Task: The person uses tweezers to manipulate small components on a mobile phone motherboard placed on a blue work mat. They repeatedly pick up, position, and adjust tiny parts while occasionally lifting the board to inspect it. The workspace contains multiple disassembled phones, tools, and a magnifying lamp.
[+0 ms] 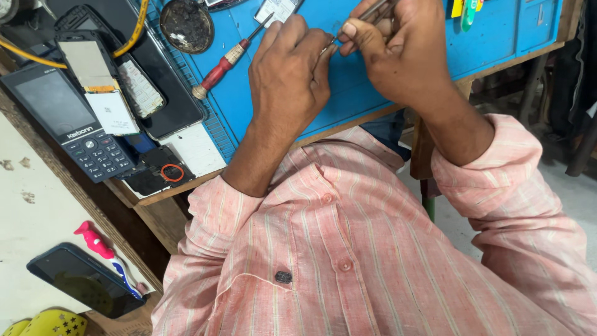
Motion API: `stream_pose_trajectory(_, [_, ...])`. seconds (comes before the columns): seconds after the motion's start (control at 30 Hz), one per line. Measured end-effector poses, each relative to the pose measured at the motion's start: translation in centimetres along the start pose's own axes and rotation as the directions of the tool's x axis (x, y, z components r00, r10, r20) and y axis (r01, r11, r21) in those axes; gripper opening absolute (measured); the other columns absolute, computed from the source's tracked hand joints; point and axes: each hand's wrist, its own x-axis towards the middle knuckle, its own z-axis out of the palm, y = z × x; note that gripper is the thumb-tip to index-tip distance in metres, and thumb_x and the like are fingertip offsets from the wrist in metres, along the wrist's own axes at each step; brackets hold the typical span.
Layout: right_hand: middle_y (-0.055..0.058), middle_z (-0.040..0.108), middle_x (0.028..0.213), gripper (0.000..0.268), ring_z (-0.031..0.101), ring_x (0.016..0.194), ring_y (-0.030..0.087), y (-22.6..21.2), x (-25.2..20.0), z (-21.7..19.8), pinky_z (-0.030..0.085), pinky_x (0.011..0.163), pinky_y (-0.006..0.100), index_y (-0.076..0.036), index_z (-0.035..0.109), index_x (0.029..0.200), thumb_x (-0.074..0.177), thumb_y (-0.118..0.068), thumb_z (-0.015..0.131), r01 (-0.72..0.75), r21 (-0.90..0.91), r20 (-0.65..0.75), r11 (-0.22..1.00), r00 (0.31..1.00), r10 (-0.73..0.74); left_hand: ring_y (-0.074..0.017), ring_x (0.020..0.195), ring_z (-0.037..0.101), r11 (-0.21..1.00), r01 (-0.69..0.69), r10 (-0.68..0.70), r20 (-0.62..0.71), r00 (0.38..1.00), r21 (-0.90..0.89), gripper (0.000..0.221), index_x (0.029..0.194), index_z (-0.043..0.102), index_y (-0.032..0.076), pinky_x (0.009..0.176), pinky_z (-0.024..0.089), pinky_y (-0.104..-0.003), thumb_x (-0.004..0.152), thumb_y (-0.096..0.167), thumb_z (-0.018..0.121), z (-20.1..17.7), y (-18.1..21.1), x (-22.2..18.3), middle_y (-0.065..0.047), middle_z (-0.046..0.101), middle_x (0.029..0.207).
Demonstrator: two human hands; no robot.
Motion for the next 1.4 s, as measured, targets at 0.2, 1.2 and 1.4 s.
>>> stream_pose_trajectory(0.2, [0.011,0.073,0.101,0.002,0.076,0.090,0.014,1.4,-0.2,-0.1,0.063,0.078,0.024,0.004,0.063,0.111,0.112,0.006,0.063,-0.143,0.148,0.012,0.979,0.990,0.143,-0.0288,0.087,0.055,1.000,0.011,-0.012,-0.013,1.000,-0.024,0.014,0.098,0.068,0.008,0.074,0.048,-0.042,0.090,0.006,0.079,0.1,0.0,0.0,-0.009,0.050,0.093])
stream_pose_trajectory(1.2, [0.017,0.067,0.120,0.023,0.073,0.103,0.021,1.7,-2.4,-0.5,0.063,0.086,0.029,0.003,0.042,0.134,0.120,0.002,0.060,0.033,0.291,-0.085,0.956,0.996,-0.009,-0.0291,0.087,0.057,0.997,0.023,-0.022,0.005,1.000,-0.071,0.012,0.103,0.072,0.007,0.078,0.048,-0.041,0.094,0.009,0.080,-0.6,0.3,0.7,-0.008,0.056,0.093])
stream_pose_trajectory(1.4, [0.010,0.063,0.114,0.020,0.075,0.099,0.019,2.0,-3.1,-0.5,0.065,0.079,0.027,-0.001,0.043,0.128,0.114,-0.005,0.056,-0.056,0.367,-0.153,0.929,0.981,0.119,-0.0298,0.088,0.058,0.996,0.006,-0.005,0.011,1.000,-0.088,0.012,0.103,0.072,0.007,0.079,0.049,-0.041,0.095,0.007,0.080,-0.8,0.1,0.9,-0.009,0.059,0.094])
